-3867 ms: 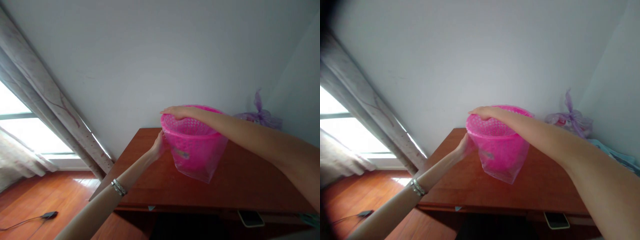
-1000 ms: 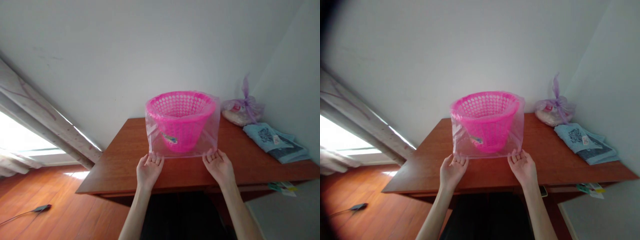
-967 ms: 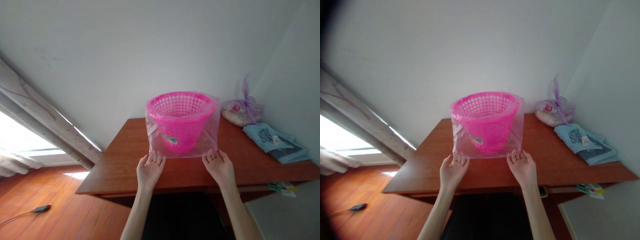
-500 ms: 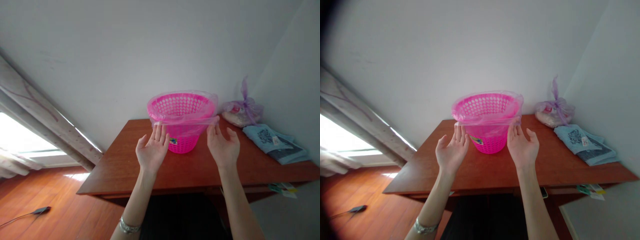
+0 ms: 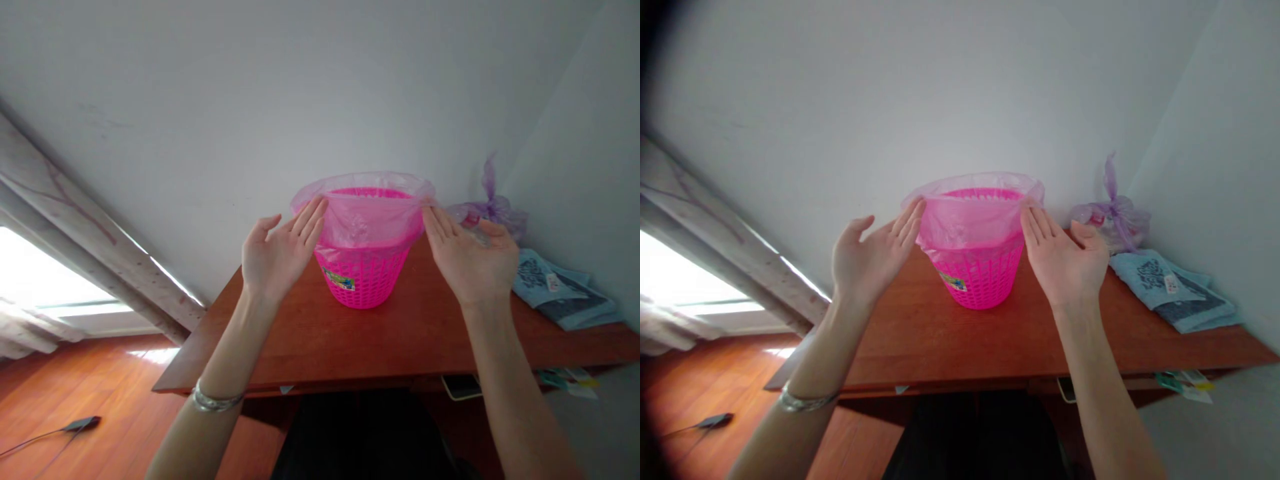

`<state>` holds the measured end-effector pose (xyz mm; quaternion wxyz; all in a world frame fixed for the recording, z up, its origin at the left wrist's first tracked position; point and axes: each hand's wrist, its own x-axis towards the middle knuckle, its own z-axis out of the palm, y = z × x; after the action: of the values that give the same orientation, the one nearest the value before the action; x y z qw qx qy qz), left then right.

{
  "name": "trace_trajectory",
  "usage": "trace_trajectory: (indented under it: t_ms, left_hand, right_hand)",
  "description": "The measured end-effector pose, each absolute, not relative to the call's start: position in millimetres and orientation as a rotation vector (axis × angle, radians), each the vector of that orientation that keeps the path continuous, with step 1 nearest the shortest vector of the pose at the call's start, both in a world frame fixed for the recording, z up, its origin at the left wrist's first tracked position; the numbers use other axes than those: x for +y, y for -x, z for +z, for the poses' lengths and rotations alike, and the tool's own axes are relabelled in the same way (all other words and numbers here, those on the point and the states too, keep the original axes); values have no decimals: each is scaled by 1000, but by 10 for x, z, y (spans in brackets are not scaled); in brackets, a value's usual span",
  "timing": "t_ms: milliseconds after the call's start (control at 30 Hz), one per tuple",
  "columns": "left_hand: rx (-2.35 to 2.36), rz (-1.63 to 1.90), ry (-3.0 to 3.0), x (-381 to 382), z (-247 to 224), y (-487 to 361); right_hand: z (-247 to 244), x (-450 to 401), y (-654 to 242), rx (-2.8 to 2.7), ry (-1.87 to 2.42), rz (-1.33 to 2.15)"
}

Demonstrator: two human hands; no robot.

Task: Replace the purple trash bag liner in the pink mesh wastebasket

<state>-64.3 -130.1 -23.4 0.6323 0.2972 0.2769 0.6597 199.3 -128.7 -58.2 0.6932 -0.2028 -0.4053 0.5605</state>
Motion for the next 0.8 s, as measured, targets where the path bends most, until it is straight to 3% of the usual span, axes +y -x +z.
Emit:
trace_trajectory:
  t_ms: [200, 400, 500, 633, 800]
  left_hand:
    - [978, 1601, -1238, -1054, -216, 979]
    - [1289, 1629, -1767, -835, -239, 1007]
    - [1272, 1634, -1702, -724, -193, 1001]
    - [1143, 1525, -1497, -558, -124, 1084]
    - [994, 1219, -1194, -236, -11, 1283]
  right_hand:
    - [-512, -1242, -2190, -1050, 675, 1180]
    - [-553, -965, -2259, -1474, 1018, 193]
    - [-508, -780, -2293, -1615, 1091, -46]
    - [-402, -611, -2382, -1691, 1137, 79]
    - [-310, -373, -2514, -1509, 1053, 728]
